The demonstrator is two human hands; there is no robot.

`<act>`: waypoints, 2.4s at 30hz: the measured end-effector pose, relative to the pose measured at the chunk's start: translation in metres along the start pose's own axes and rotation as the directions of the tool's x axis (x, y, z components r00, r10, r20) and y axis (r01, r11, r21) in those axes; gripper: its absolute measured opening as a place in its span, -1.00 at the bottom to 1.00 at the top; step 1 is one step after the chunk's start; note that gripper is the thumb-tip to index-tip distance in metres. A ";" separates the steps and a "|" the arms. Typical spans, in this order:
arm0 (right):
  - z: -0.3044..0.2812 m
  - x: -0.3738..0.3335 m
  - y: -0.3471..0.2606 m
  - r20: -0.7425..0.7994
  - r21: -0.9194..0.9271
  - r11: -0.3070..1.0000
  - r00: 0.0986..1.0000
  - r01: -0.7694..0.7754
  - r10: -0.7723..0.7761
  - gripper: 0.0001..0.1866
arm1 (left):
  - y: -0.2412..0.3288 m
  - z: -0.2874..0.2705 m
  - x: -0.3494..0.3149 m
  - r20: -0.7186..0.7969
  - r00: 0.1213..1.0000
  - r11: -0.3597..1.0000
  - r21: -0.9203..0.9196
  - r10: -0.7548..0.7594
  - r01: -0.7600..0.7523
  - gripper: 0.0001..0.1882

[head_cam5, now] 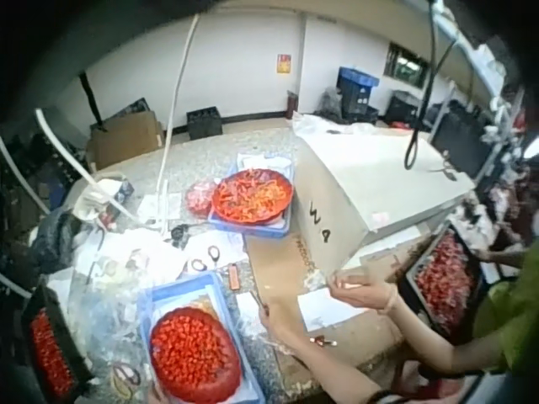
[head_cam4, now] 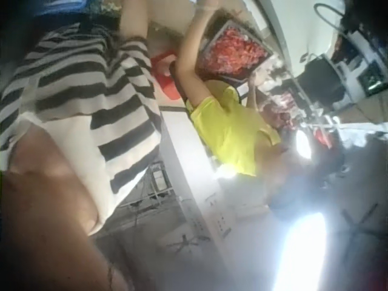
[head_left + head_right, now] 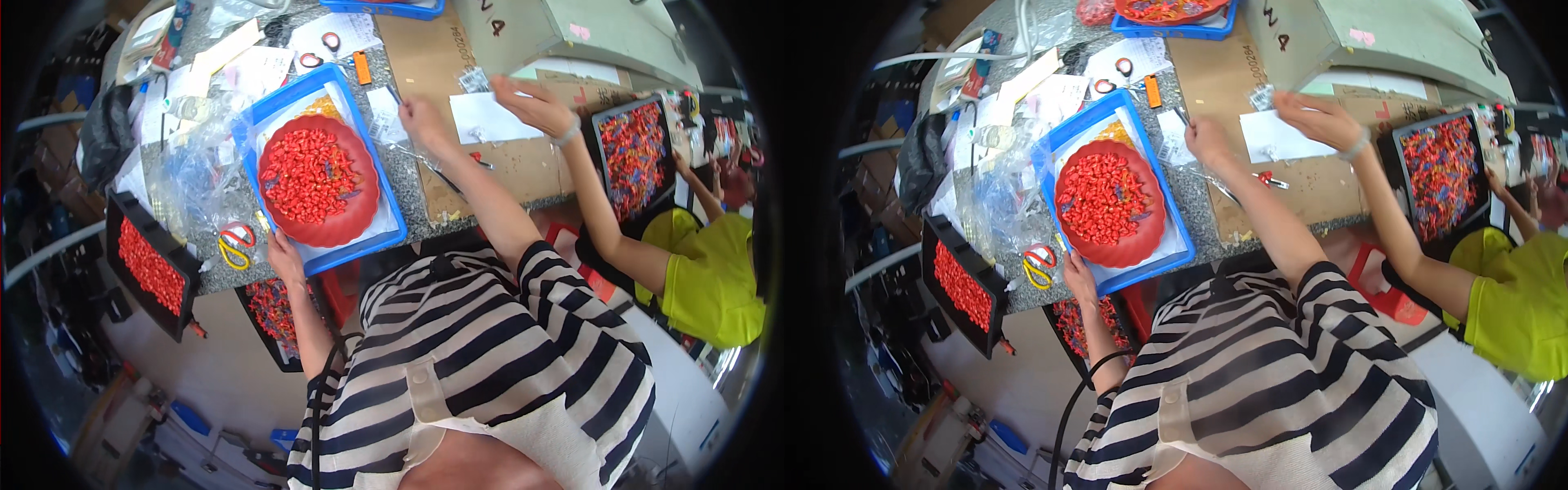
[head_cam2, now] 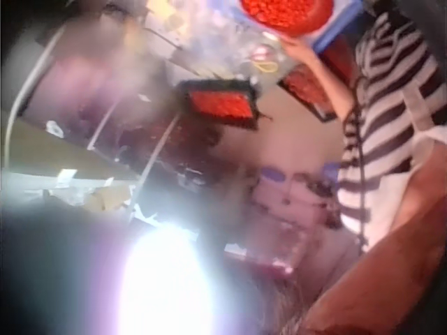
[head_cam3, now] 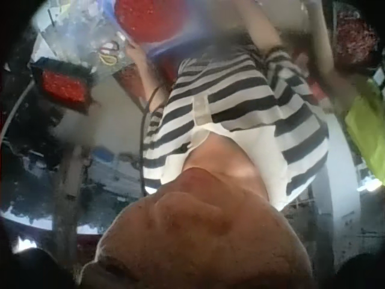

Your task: The person sorts small red decorative items from a blue tray into a black tray. They use their hands to pick up handfuls of the items and transfer them between containers. The person also moves a red plate and a small yellow tool on the table during the process.

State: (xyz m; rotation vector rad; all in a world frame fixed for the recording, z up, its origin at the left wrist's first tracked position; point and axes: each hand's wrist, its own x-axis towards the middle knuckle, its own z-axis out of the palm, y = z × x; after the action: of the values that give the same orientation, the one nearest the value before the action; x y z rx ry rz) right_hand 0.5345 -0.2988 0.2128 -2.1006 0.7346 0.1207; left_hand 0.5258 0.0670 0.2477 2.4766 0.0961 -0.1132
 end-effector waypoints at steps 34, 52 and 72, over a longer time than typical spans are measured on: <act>-0.084 0.035 0.036 -0.246 -0.382 0.806 0.890 -0.452 0.383 -0.03 | 0.243 0.205 0.189 0.460 0.652 0.504 0.414 0.603 -0.758 -0.70; -0.235 0.207 -0.154 -0.280 0.082 0.990 0.951 -0.114 0.133 -0.49 | 0.236 0.182 0.203 0.272 0.566 0.602 -0.066 0.778 -0.796 -0.81; -0.050 0.170 -0.172 0.112 -0.452 0.880 0.988 0.145 -0.106 -0.50 | 0.191 0.136 0.285 0.345 0.868 0.914 0.064 0.356 -0.401 -0.57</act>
State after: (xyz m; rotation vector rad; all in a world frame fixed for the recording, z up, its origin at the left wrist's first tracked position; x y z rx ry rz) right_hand 0.7581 -0.3403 0.3079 -2.5709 0.5513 0.3390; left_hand 0.8200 -0.1551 0.2270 2.5195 -0.5581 -0.3689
